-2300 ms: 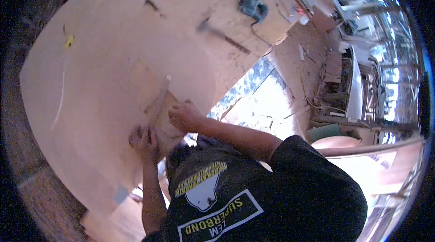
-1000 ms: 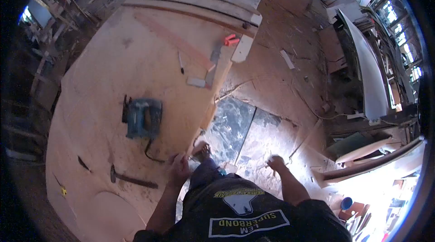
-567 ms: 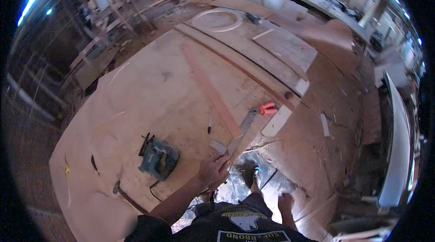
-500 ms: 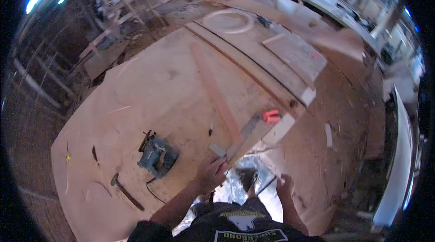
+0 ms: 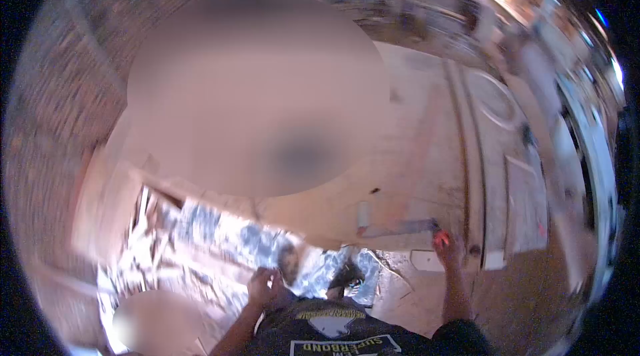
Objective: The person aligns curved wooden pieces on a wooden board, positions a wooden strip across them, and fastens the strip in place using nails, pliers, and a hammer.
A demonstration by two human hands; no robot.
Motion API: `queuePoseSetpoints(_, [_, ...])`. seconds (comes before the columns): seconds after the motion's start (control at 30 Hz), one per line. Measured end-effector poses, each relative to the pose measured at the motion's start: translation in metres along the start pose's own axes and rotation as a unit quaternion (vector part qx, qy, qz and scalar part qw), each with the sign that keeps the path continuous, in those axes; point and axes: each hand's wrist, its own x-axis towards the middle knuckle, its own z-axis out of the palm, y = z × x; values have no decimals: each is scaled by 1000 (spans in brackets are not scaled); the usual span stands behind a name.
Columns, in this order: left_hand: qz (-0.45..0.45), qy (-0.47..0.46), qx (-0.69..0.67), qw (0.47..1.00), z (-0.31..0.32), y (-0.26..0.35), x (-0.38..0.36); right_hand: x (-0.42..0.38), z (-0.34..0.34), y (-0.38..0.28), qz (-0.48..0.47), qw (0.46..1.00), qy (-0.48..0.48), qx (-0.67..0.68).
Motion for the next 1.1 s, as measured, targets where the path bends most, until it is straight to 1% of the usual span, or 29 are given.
queuePoseSetpoints(0.03, [-20, 23, -29, 999, -7, -15, -12, -1, 5, 15, -33, 999, -3, 8])
queuePoseSetpoints(0.07, [-62, 27, -9, 998, -15, -20, -22, 4, 5, 14, -23, 980, -27, -194])
queuePoseSetpoints(0.1, [-104, 27, 9, 994, -22, -30, -34, -1, -1, 28, -27, 920, -36, -390])
queuePoseSetpoints(0.13, [-110, 50, -2, 993, -26, -46, -44, -3, -3, 68, -16, 947, -45, -319])
queuePoseSetpoints(0.17, [-109, 70, -9, 992, -31, -59, -51, 5, 5, 94, 5, 968, -52, -246])
queuePoseSetpoints(0.2, [-113, 82, -16, 990, -42, -67, -55, 14, 24, 80, -30, 989, -38, -139])
queuePoseSetpoints(0.23, [-113, 91, -22, 989, -53, -74, -58, 11, 41, 59, -56, 998, -22, -29])
queuePoseSetpoints(0.27, [-107, 96, -28, 989, -63, -83, -62, -2, 55, 36, -73, 994, -1, 81])
queuePoseSetpoints(0.33, [-123, 90, -54, 987, -76, -116, -72, -24, 94, -45, 33, 987, -41, 155])
queuePoseSetpoints(0.37, [-127, 84, -70, 986, -88, -135, -69, -32, 127, -111, 88, 977, -54, 188])
queuePoseSetpoints(0.4, [-143, 68, -69, 985, -109, -149, -66, -43, 160, -165, 88, 985, -79, 123])
queuePoseSetpoints(0.43, [-130, 62, -83, 986, -121, -172, -64, -53, 190, -210, 88, 989, -105, 54])
queuePoseSetpoints(0.5, [-106, 53, -117, 986, -144, -223, -58, -72, 273, -275, 57, 955, -175, 234])
queuePoseSetpoints(0.57, [-117, 36, -153, 981, -179, -243, -45, -106, 346, -368, 54, 918, -259, 296])
queuePoseSetpoints(0.6, [-117, 27, -166, 979, -201, -252, -35, -121, 380, -418, 62, 912, -302, 272])
queuePoseSetpoints(0.63, [-141, 19, -212, 967, -223, -256, -24, -132, 411, -463, 68, 903, -343, 249])
queuePoseSetpoints(0.7, [-190, 4, -309, 932, -261, -256, -6, -146, 464, -521, 63, 849, -454, 264])
queuePoseSetpoints(0.73, [-185, -14, -354, 917, -272, -264, 1, -152, 489, -552, 53, 827, -494, 264])
queuePoseSetpoints(0.77, [-196, -3, -443, 875, -283, -269, 7, -158, 513, -576, 46, 803, -533, 262])
queuePoseSetpoints(0.83, [-215, 18, -605, 766, -301, -272, 20, -161, 574, -577, 29, 805, -556, 203])
queuePoseSetpoints(0.87, [-213, 7, -652, 728, -311, -277, 25, -162, 599, -588, -5, 799, -573, 181])
queuePoseSetpoints(0.93, [-230, 10, -658, 717, -320, -299, 37, -165, 650, -616, -75, 781, -604, 143])
queuePoseSetpoints(1.03, [-233, 49, -711, 661, -354, -317, 58, -173, 704, -668, -93, 804, -581, 91])
queuePoseSetpoints(1.07, [-224, 68, -731, 641, -368, -320, 70, -172, 726, -669, -143, 809, -558, 121])
queuePoseSetpoints(1.1, [-214, 88, -751, 618, -378, -328, 84, -166, 743, -681, -171, 811, -547, 119])
